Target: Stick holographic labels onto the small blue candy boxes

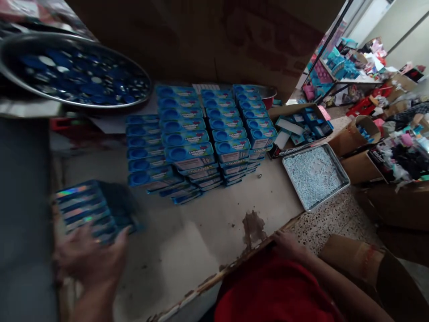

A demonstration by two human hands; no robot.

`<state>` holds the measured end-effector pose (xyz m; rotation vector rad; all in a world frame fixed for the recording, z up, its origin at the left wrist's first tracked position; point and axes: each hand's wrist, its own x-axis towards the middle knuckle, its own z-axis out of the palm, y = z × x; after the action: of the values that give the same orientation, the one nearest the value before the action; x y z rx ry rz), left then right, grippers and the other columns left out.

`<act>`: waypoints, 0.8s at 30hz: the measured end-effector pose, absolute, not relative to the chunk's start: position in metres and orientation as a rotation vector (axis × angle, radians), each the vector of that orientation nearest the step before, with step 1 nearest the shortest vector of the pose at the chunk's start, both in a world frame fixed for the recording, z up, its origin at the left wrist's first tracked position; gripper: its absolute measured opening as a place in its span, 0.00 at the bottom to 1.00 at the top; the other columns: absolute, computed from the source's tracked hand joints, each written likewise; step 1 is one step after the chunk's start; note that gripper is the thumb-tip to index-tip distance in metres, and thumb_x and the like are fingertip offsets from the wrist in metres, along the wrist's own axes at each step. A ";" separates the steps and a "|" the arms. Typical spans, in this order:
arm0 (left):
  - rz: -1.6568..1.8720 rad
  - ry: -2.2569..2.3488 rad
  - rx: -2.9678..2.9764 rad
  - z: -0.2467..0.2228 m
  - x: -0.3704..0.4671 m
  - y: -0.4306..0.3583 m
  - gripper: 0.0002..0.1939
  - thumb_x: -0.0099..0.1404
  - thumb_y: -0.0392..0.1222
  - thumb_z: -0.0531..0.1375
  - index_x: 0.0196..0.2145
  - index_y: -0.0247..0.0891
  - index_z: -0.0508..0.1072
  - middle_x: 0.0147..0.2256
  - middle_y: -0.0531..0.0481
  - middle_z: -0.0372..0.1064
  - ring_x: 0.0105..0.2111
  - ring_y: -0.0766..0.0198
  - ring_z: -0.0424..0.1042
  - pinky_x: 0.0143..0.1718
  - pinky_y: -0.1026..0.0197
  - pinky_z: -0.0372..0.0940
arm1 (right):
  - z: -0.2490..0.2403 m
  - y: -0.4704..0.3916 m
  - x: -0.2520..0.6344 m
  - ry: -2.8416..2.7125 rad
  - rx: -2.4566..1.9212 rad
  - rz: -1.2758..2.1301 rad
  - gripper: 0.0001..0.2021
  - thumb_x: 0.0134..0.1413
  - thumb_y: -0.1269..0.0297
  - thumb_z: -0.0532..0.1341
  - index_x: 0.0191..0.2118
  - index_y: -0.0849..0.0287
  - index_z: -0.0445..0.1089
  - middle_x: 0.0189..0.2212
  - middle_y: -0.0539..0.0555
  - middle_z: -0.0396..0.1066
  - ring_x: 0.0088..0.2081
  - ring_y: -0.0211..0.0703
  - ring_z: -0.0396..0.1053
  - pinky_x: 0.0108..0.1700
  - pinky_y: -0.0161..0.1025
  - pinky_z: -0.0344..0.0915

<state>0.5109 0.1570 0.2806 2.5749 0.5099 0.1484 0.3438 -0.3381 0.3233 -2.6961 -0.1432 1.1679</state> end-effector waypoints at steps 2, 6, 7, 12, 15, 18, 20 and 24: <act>0.259 0.394 2.543 0.273 0.481 0.118 0.28 0.62 0.59 0.62 0.60 0.61 0.69 0.62 0.47 0.73 0.66 0.34 0.68 0.68 0.28 0.61 | 0.322 -0.364 0.356 -0.179 -2.702 1.217 0.15 0.64 0.68 0.63 0.55 0.57 0.77 0.54 0.61 0.78 0.57 0.54 0.75 0.59 0.44 0.69; -0.033 0.094 2.436 0.244 0.418 0.033 0.13 0.62 0.46 0.62 0.44 0.51 0.81 0.45 0.42 0.81 0.54 0.37 0.77 0.61 0.33 0.70 | 0.306 -0.398 0.408 -0.329 -2.708 1.219 0.15 0.65 0.70 0.63 0.55 0.59 0.77 0.55 0.65 0.77 0.58 0.58 0.74 0.59 0.49 0.69; -0.169 -0.010 2.414 0.238 0.405 0.011 0.13 0.61 0.42 0.62 0.42 0.51 0.82 0.44 0.42 0.82 0.53 0.38 0.78 0.61 0.35 0.70 | 0.302 -0.401 0.426 -0.381 -2.714 1.203 0.16 0.65 0.69 0.64 0.56 0.59 0.76 0.56 0.66 0.76 0.59 0.59 0.73 0.59 0.50 0.68; -0.500 -0.207 2.389 0.228 0.371 -0.095 0.21 0.66 0.33 0.56 0.47 0.46 0.85 0.50 0.39 0.81 0.54 0.43 0.78 0.60 0.40 0.72 | 0.303 -0.403 0.505 -0.672 -2.704 1.043 0.18 0.68 0.66 0.64 0.61 0.57 0.73 0.58 0.64 0.75 0.61 0.59 0.70 0.60 0.51 0.67; -0.523 -0.204 2.392 0.237 0.374 -0.139 0.21 0.69 0.33 0.55 0.52 0.45 0.84 0.50 0.39 0.81 0.52 0.45 0.79 0.57 0.42 0.74 | 0.312 -0.418 0.528 -0.766 -2.662 0.953 0.20 0.69 0.64 0.63 0.63 0.55 0.71 0.59 0.63 0.75 0.61 0.58 0.71 0.61 0.50 0.67; -0.514 -0.219 2.394 0.246 0.381 -0.163 0.24 0.68 0.31 0.56 0.55 0.44 0.82 0.52 0.39 0.80 0.53 0.45 0.79 0.57 0.42 0.74 | 0.314 -0.445 0.537 -0.774 -2.593 0.961 0.20 0.69 0.64 0.64 0.64 0.56 0.72 0.59 0.62 0.76 0.60 0.57 0.72 0.62 0.48 0.67; -0.483 -0.141 2.410 0.249 0.387 -0.173 0.26 0.66 0.30 0.57 0.57 0.44 0.81 0.54 0.39 0.79 0.55 0.46 0.77 0.60 0.43 0.73 | 0.312 -0.463 0.542 -0.771 -2.537 1.011 0.20 0.69 0.64 0.65 0.64 0.58 0.73 0.59 0.62 0.77 0.60 0.55 0.73 0.62 0.46 0.67; -0.486 0.216 2.408 0.249 0.405 -0.185 0.21 0.66 0.35 0.60 0.55 0.42 0.82 0.53 0.39 0.80 0.56 0.46 0.77 0.61 0.43 0.71 | 0.304 -0.477 0.568 -0.758 -2.489 1.032 0.22 0.70 0.64 0.63 0.66 0.58 0.70 0.61 0.62 0.75 0.62 0.52 0.74 0.63 0.43 0.68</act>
<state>0.4052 -0.1853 0.2493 2.4081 0.2158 -0.4860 0.5681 -0.4772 0.3038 -2.4890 -0.7578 1.0316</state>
